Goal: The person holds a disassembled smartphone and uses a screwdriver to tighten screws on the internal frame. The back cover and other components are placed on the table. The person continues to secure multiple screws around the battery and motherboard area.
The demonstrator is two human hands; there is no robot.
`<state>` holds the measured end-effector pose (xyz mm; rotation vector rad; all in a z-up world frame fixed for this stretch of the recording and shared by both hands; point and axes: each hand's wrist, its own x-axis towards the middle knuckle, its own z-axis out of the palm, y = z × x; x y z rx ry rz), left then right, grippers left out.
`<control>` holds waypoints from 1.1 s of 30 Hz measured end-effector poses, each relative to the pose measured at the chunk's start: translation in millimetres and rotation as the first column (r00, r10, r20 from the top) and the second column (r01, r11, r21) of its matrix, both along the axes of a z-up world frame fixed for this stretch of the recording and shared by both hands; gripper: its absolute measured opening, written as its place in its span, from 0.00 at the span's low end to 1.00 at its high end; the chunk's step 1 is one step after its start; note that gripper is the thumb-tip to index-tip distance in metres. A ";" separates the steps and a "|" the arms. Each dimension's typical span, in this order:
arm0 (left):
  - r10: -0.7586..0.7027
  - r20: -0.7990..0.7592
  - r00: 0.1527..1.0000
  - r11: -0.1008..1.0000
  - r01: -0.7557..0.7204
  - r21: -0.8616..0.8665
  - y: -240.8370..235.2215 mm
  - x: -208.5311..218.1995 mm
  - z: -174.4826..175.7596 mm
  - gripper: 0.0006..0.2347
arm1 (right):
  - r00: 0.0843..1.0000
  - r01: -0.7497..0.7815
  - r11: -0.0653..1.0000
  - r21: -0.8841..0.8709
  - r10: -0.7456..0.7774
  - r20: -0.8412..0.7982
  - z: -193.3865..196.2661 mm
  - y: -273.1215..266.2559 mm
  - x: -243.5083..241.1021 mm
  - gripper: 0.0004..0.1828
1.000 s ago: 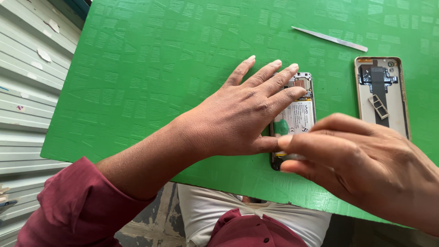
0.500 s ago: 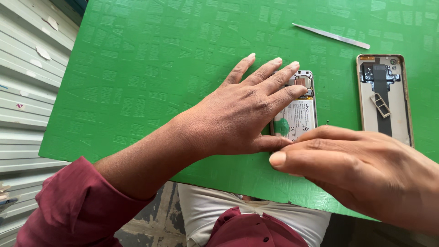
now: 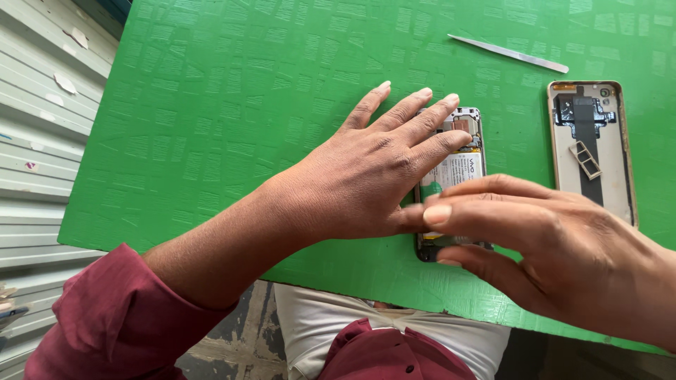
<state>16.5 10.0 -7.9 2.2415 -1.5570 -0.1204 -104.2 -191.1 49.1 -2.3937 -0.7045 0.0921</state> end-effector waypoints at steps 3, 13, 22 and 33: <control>-0.003 -0.013 1.000 1.000 0.003 0.013 -0.4 0.7 -1.5 0.37 | 0.999 -0.040 0.999 0.006 0.040 -0.037 0.4 -0.4 -0.6 0.17; -0.008 -0.008 1.000 1.000 0.008 0.004 0.0 0.6 -0.3 0.37 | 0.990 0.100 0.992 -0.075 -0.107 -0.092 -5.1 -10.7 -5.9 0.23; -0.039 -0.012 0.999 0.999 0.039 -0.022 2.7 3.2 4.9 0.37 | 0.973 0.201 0.959 0.201 -0.218 0.069 -4.0 -42.9 -19.9 0.28; -0.031 0.029 0.999 0.998 0.032 -0.054 -1.7 5.0 5.2 0.32 | 0.894 0.415 0.867 0.275 -0.445 0.054 -14.9 -86.8 -7.8 0.32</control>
